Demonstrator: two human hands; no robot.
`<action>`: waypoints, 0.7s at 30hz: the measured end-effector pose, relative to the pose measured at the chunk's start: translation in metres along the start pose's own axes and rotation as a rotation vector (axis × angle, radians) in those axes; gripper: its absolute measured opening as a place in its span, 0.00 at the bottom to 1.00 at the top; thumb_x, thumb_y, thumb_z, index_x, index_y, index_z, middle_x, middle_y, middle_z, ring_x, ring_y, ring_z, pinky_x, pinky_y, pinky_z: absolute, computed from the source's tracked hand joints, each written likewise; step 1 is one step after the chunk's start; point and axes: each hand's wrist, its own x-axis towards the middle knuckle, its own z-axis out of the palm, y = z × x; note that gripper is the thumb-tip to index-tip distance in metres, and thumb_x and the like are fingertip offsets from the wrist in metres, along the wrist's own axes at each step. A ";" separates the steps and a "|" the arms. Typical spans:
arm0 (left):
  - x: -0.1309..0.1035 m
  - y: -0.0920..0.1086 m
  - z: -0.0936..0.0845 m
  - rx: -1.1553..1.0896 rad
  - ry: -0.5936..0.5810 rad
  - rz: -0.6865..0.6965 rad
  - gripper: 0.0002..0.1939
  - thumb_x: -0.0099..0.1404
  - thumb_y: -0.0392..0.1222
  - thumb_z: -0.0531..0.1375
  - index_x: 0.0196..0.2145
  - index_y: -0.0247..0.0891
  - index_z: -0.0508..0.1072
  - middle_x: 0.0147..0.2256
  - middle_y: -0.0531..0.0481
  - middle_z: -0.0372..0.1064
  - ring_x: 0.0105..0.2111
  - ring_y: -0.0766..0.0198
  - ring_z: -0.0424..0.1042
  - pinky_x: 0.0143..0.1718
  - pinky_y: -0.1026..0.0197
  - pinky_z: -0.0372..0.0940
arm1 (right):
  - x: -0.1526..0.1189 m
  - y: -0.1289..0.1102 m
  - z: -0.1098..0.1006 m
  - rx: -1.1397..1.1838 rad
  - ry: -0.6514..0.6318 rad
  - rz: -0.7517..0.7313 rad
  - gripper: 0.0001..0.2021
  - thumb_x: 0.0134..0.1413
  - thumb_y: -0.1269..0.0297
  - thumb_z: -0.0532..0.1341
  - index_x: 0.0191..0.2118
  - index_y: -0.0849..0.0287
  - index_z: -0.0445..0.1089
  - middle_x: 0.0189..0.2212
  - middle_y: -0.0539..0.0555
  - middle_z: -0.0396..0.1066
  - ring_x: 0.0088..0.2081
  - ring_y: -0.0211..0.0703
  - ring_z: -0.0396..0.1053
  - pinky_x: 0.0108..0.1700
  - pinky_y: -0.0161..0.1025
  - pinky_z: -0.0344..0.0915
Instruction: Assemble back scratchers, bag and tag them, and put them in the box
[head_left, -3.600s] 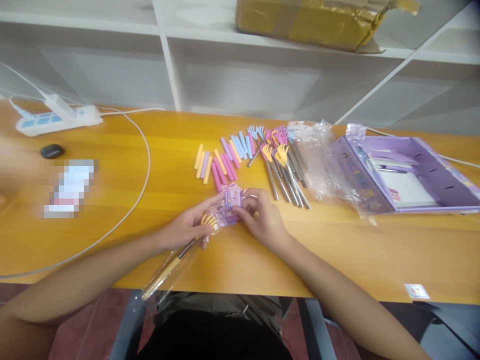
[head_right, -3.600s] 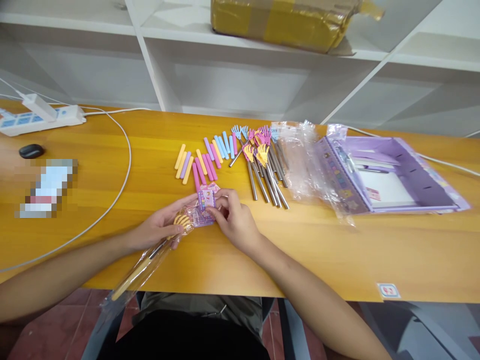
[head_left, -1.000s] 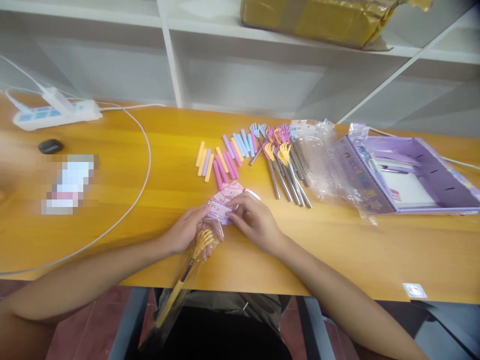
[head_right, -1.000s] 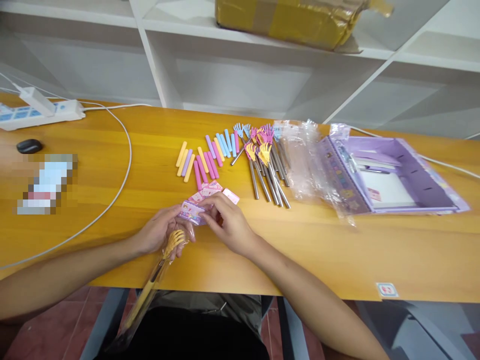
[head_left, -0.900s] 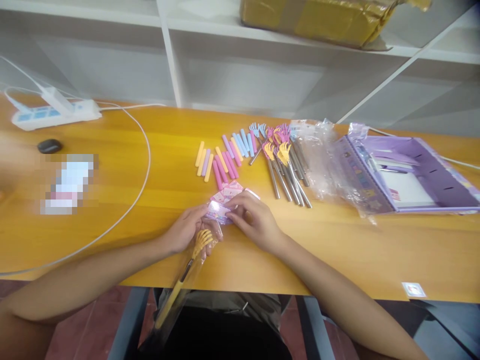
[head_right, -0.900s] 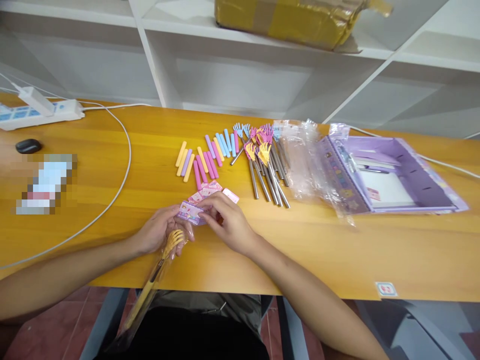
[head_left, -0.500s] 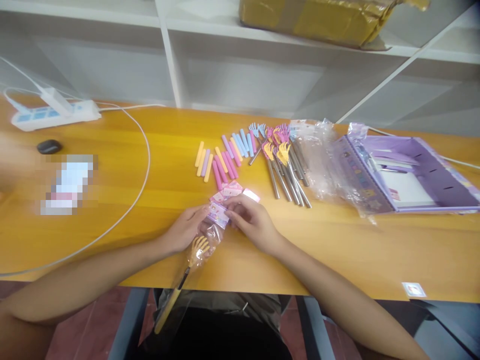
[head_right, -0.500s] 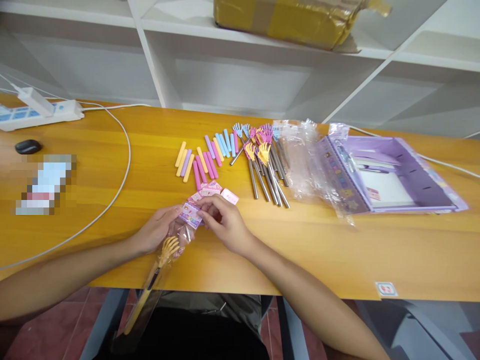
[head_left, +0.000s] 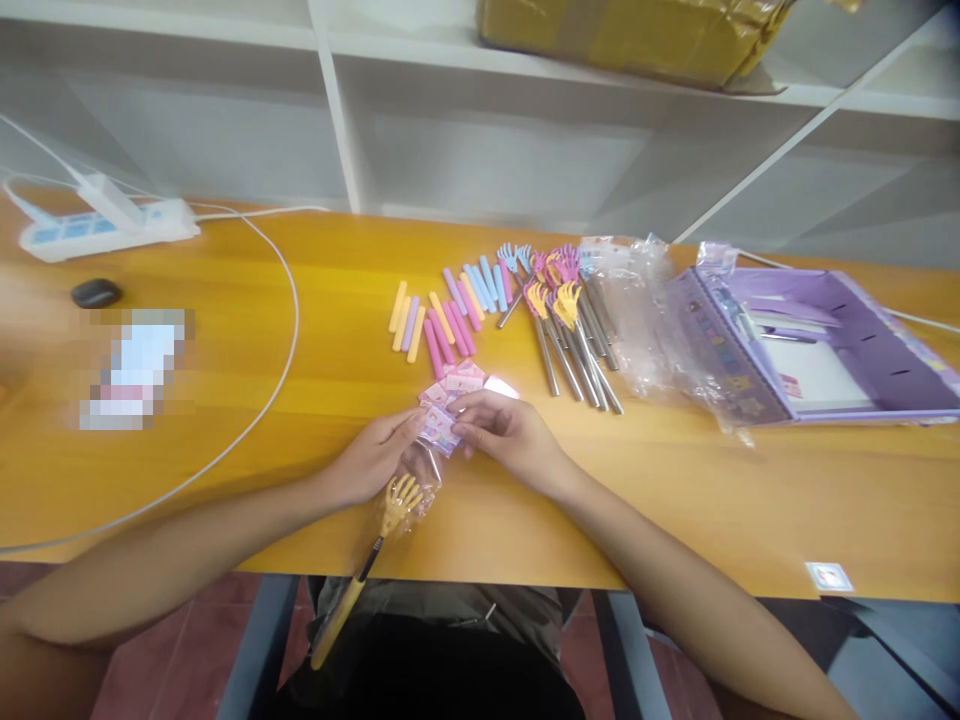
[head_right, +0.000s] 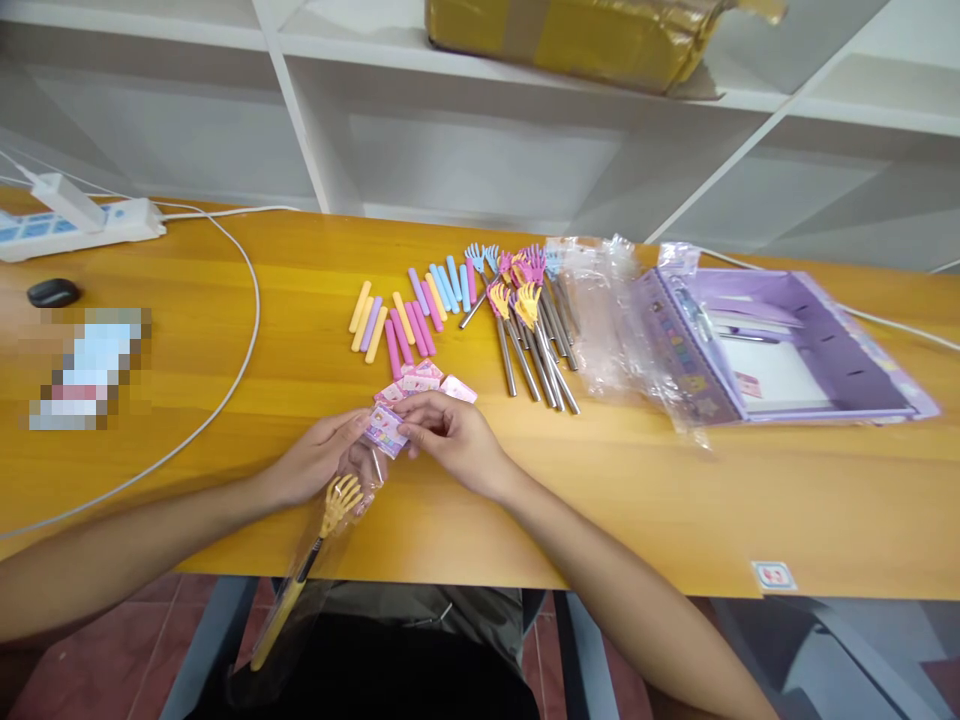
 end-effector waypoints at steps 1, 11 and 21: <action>0.000 0.000 0.000 0.000 -0.007 0.004 0.35 0.73 0.74 0.63 0.49 0.33 0.74 0.33 0.45 0.80 0.26 0.61 0.79 0.32 0.60 0.76 | 0.001 0.000 0.000 -0.010 0.012 -0.002 0.23 0.56 0.46 0.78 0.47 0.56 0.76 0.31 0.48 0.79 0.28 0.35 0.75 0.35 0.37 0.75; 0.004 0.007 -0.009 0.074 -0.206 -0.008 0.34 0.64 0.52 0.79 0.60 0.37 0.72 0.44 0.43 0.81 0.44 0.57 0.82 0.47 0.58 0.74 | -0.002 -0.010 -0.016 -0.091 0.130 -0.095 0.24 0.59 0.43 0.76 0.48 0.58 0.77 0.28 0.47 0.75 0.27 0.36 0.72 0.35 0.38 0.74; 0.001 0.006 -0.004 0.136 -0.306 0.115 0.42 0.71 0.46 0.73 0.75 0.46 0.61 0.46 0.46 0.76 0.45 0.58 0.77 0.47 0.57 0.73 | -0.002 -0.007 -0.022 -0.284 0.166 -0.211 0.15 0.70 0.50 0.69 0.51 0.55 0.77 0.33 0.49 0.75 0.31 0.38 0.71 0.35 0.38 0.73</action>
